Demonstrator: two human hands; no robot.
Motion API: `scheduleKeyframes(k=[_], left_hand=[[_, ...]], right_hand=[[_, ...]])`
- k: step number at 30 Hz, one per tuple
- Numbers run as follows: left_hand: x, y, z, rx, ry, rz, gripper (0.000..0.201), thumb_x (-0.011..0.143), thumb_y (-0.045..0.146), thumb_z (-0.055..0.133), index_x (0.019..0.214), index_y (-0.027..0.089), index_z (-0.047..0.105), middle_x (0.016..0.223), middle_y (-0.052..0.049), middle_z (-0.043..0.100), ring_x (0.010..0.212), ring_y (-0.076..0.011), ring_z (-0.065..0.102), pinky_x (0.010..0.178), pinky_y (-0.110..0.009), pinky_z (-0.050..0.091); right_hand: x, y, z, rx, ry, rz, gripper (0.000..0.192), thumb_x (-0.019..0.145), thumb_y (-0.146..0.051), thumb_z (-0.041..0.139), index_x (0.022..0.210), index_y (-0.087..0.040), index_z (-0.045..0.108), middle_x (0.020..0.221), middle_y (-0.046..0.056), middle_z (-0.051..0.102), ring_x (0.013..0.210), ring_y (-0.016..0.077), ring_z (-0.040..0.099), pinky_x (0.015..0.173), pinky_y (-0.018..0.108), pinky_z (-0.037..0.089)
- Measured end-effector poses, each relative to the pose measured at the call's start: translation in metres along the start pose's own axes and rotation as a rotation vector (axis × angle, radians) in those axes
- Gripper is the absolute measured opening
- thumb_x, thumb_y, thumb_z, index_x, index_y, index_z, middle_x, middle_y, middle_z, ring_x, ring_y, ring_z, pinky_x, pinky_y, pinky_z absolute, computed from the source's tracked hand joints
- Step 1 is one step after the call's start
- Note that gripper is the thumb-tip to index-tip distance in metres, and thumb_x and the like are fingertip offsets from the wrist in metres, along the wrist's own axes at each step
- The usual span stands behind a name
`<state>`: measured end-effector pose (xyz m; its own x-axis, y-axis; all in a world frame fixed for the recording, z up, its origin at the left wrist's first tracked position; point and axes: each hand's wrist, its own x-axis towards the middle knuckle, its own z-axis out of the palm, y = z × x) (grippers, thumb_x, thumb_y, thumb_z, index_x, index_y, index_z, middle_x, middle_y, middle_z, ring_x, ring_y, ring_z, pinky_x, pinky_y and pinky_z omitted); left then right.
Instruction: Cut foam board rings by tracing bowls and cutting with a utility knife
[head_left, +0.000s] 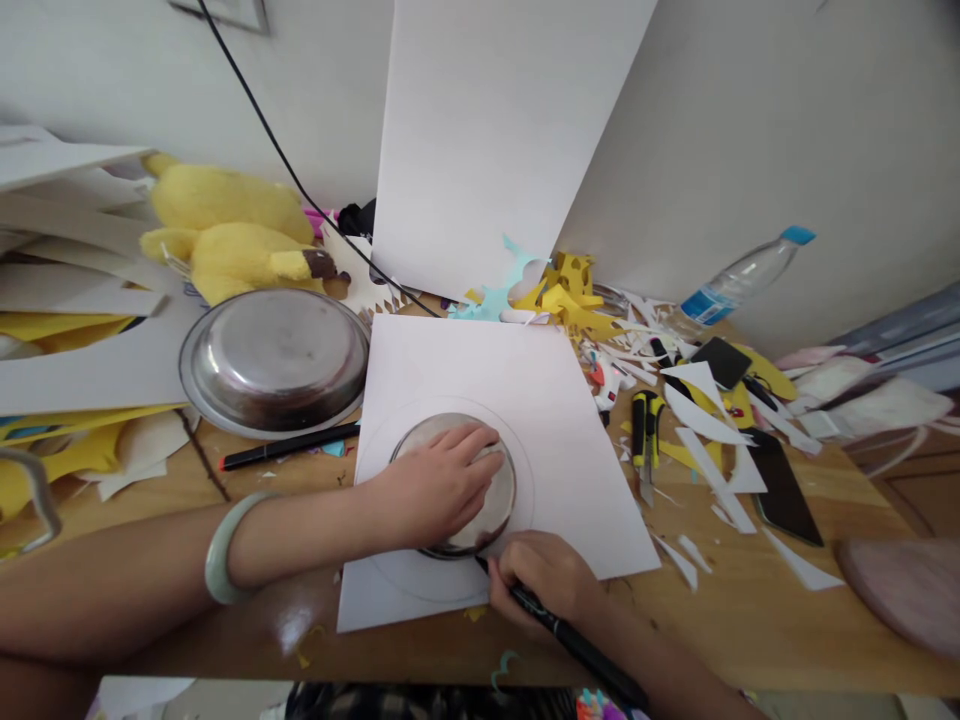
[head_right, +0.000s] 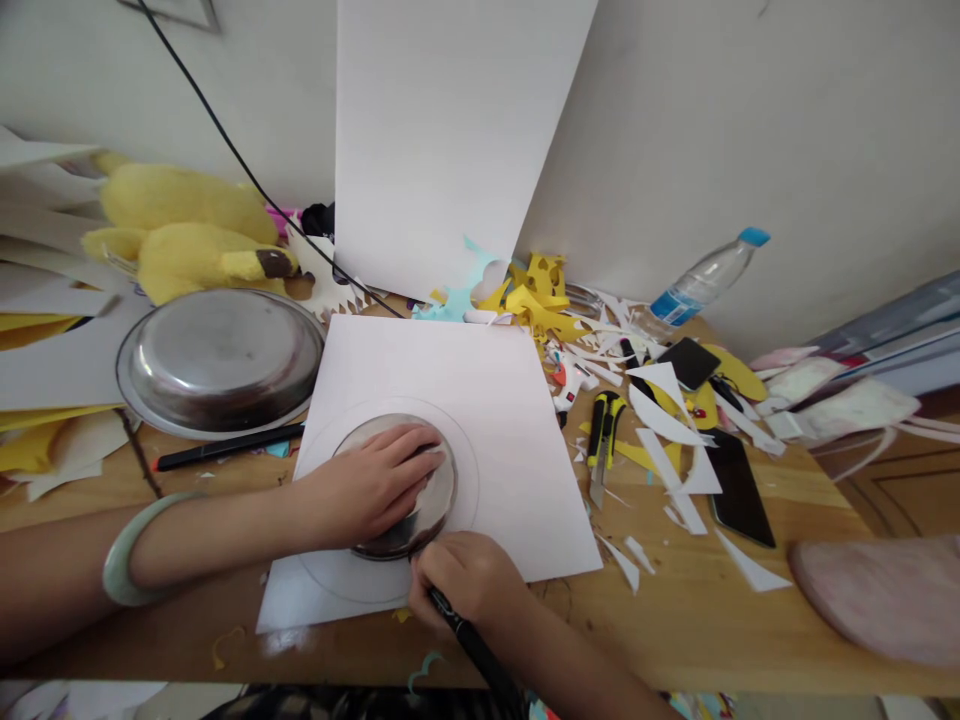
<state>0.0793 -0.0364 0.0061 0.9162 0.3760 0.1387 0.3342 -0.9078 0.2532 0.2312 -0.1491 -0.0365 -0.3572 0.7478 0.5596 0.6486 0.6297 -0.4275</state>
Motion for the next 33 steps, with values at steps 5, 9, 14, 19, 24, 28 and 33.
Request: scheduleKeyframes(k=[5,9,14,19,24,28,33], left_hand=[[0.0,0.0,0.001,0.005,0.007,-0.003,0.03,0.089,0.02,0.039,0.115,0.012,0.051,0.125,-0.013,0.046,0.116,-0.0265,0.042,0.095,-0.04,0.04],[0.001,0.0,0.002,-0.015,0.019,0.001,0.029,0.088,0.02,0.04,0.114,0.012,0.051,0.124,-0.013,0.047,0.116,-0.026,0.042,0.097,-0.04,0.039],[0.002,-0.004,-0.005,-0.194,-0.002,-0.006,0.03,0.085,0.018,0.046,0.113,0.009,0.052,0.122,-0.014,0.047,0.116,-0.0248,0.042,0.101,-0.038,0.035],[0.003,-0.019,-0.019,-0.509,-0.133,-0.011,0.052,0.067,0.002,0.055,0.118,0.011,0.047,0.127,-0.011,0.046,0.123,-0.0209,0.036,0.106,-0.033,0.029],[0.005,-0.033,-0.025,-0.697,-0.211,-0.038,0.07,0.059,-0.005,0.049,0.126,0.013,0.038,0.125,-0.009,0.048,0.118,-0.0188,0.042,0.101,-0.033,0.035],[0.007,-0.034,-0.029,-0.719,-0.209,-0.012,0.062,0.058,-0.009,0.048,0.116,0.013,0.049,0.114,-0.008,0.055,0.106,-0.017,0.052,0.092,-0.03,0.043],[0.008,-0.035,-0.034,-0.676,-0.226,0.099,0.037,0.064,-0.01,0.05,0.088,0.015,0.062,0.098,-0.005,0.064,0.098,-0.0188,0.056,0.086,-0.03,0.045]], right_hand=[[0.003,-0.004,0.01,0.002,-0.012,-0.049,0.017,0.073,-0.005,0.045,0.065,-0.02,0.041,0.052,-0.004,0.047,0.049,0.0089,0.041,0.049,0.022,0.032],[0.014,-0.01,0.014,-0.024,-0.026,-0.146,0.019,0.075,-0.006,0.045,0.063,-0.02,0.041,0.05,-0.005,0.047,0.047,0.0089,0.04,0.047,0.023,0.029],[0.028,-0.02,0.016,-0.15,-0.101,-0.242,0.02,0.078,-0.009,0.045,0.062,-0.02,0.041,0.048,-0.004,0.045,0.046,0.0108,0.039,0.046,0.027,0.023],[0.039,-0.027,0.02,-0.237,-0.147,-0.302,0.021,0.08,-0.008,0.043,0.062,-0.019,0.041,0.047,-0.004,0.044,0.044,0.012,0.038,0.046,0.028,0.021],[0.045,-0.029,0.025,-0.263,-0.198,-0.333,0.02,0.081,-0.009,0.043,0.064,-0.019,0.042,0.048,-0.003,0.046,0.044,0.0125,0.04,0.046,0.029,0.021],[0.049,-0.03,0.027,-0.229,-0.167,-0.3,0.022,0.079,-0.006,0.042,0.061,-0.019,0.042,0.047,-0.002,0.047,0.042,0.0125,0.042,0.045,0.028,0.024],[0.055,-0.027,0.027,-0.093,-0.187,-0.175,0.018,0.074,-0.007,0.04,0.062,-0.019,0.043,0.047,-0.003,0.05,0.04,0.0105,0.043,0.041,0.026,0.025]])
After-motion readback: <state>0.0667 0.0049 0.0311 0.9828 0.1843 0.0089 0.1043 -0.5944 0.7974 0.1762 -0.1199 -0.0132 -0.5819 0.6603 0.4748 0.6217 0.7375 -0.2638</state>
